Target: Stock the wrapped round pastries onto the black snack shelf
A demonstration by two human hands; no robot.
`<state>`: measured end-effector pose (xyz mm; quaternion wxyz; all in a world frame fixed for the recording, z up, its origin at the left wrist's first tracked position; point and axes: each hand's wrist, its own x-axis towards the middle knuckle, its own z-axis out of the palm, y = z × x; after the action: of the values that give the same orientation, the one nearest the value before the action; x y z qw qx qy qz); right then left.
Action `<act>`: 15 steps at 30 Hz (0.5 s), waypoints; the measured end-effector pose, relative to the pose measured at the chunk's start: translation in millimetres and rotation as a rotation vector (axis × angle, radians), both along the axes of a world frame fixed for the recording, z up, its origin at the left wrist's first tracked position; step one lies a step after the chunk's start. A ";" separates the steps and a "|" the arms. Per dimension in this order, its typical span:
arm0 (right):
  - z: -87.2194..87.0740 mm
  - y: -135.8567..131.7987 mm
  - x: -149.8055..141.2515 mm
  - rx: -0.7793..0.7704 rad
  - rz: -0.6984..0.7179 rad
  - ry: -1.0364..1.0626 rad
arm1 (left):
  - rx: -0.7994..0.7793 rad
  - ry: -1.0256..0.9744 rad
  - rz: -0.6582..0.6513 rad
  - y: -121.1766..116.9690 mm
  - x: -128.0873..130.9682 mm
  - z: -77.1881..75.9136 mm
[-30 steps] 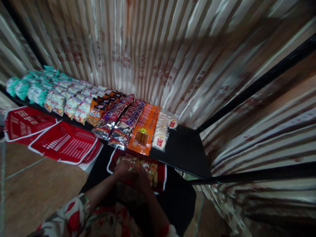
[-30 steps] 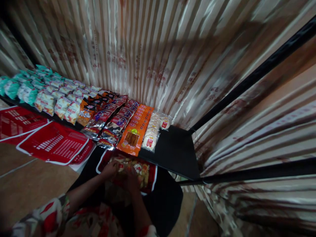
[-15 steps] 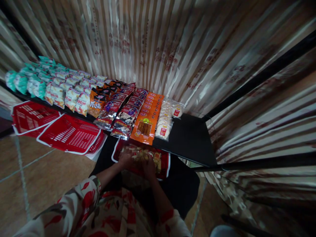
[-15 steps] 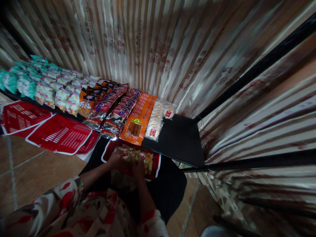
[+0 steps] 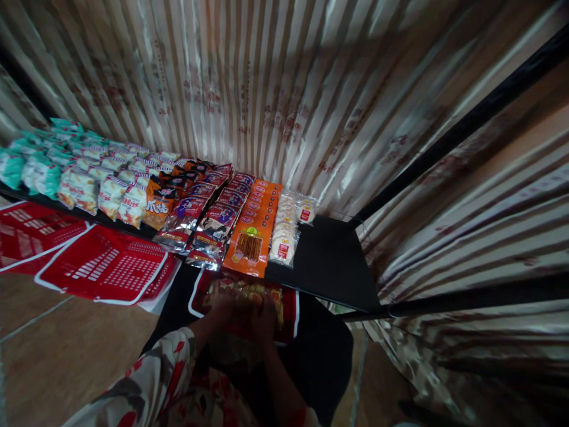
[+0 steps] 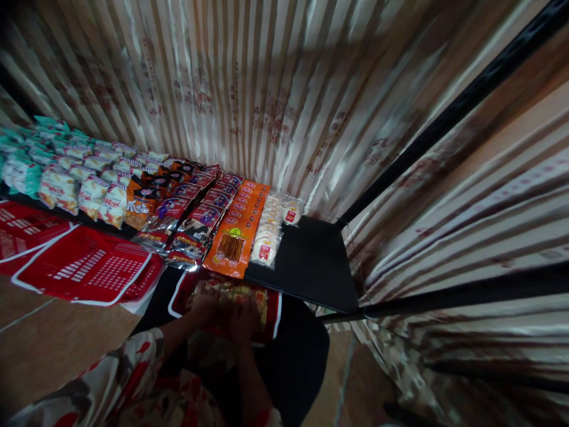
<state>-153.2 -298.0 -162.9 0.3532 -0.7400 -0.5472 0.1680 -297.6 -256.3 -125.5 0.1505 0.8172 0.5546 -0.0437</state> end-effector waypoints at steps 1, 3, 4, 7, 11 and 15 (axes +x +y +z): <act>-0.8 -0.7 -0.8 0.011 0.012 -0.013 | 0.002 0.002 -0.005 0.9 0.5 0.6; -0.3 -1.8 -1.7 0.024 0.025 -0.044 | 0.007 -0.001 0.000 2.2 0.5 1.4; 0.8 -2.2 -1.8 0.025 0.039 -0.058 | 0.008 -0.008 0.000 2.8 0.1 1.8; 6.5 -2.3 -1.6 0.004 0.060 -0.070 | -0.003 -0.035 -0.002 4.9 -2.1 3.3; 13.7 -1.8 -1.0 -0.003 0.048 -0.017 | -0.033 -0.041 0.052 6.3 -4.0 10.2; 18.3 -1.1 -0.2 -0.024 0.053 0.129 | -0.043 -0.055 0.088 1.3 -3.9 27.1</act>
<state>-153.4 -299.1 -144.7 0.3742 -0.7171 -0.5406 0.2312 -301.5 -255.0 -98.5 0.1849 0.7895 0.5846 -0.0267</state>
